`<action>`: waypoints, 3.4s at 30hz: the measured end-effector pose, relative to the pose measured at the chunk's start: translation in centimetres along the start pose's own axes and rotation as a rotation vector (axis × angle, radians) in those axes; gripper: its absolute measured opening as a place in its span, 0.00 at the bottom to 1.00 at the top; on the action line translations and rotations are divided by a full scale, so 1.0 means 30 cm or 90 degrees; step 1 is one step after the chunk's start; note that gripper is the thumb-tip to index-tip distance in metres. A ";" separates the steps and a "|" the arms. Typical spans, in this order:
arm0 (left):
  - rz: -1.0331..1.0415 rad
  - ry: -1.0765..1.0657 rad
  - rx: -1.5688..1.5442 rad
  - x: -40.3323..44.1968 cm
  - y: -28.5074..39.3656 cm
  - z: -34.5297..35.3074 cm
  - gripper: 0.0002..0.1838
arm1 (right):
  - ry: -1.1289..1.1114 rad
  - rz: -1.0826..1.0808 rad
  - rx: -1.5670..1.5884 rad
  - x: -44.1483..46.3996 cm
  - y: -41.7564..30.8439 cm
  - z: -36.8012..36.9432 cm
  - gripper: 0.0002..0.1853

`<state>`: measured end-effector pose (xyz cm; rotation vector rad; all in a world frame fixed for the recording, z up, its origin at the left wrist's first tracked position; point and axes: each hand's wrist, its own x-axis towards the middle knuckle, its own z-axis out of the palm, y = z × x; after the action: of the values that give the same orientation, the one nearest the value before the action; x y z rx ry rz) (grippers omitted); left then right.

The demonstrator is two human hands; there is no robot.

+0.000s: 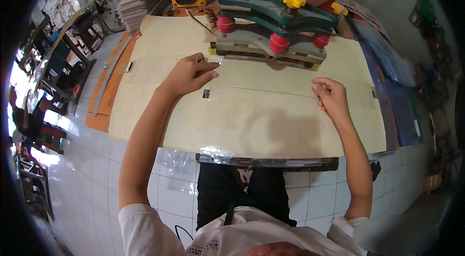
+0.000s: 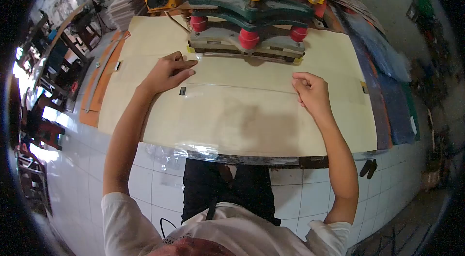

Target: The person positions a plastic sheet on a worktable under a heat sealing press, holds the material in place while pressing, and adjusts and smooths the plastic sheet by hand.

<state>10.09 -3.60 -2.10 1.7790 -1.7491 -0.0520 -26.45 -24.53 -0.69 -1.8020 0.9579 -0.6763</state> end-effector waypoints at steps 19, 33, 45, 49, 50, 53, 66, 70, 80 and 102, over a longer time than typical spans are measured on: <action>0.011 -0.008 0.009 0.006 -0.008 -0.002 0.18 | 0.018 -0.018 -0.003 0.008 0.013 -0.002 0.11; 0.018 -0.008 0.024 -0.001 -0.006 -0.006 0.18 | 0.027 -0.052 0.010 0.007 0.028 -0.007 0.10; 0.089 0.058 0.103 -0.008 -0.010 -0.011 0.14 | 0.091 -0.049 0.093 -0.064 -0.014 -0.038 0.09; 0.062 0.030 0.176 -0.023 0.032 -0.048 0.19 | 0.149 -0.172 -0.081 -0.173 -0.013 -0.083 0.09; 0.018 0.000 0.189 -0.033 0.053 -0.062 0.22 | 0.167 -0.252 -0.196 -0.205 -0.010 -0.102 0.10; -0.034 -0.019 0.138 -0.101 0.111 -0.115 0.26 | 0.185 -0.199 -0.187 -0.306 -0.043 -0.167 0.10; -0.218 0.362 -0.061 -0.492 0.153 -0.095 0.16 | 0.238 -0.169 -0.058 -0.331 0.255 -0.277 0.08; -0.189 0.382 0.034 -0.476 0.174 -0.084 0.14 | 0.282 -0.178 -0.114 -0.366 0.198 -0.250 0.08; -0.194 0.421 0.087 -0.481 0.197 -0.075 0.09 | 0.366 -0.137 -0.027 -0.383 0.232 -0.232 0.08; -0.192 0.479 0.059 -0.510 0.169 -0.047 0.06 | 0.384 -0.178 -0.074 -0.386 0.247 -0.238 0.10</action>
<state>4.46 11.35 -4.72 1.7870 -0.9564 0.5140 -40.62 -20.04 -5.10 -1.8888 1.1563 -1.4189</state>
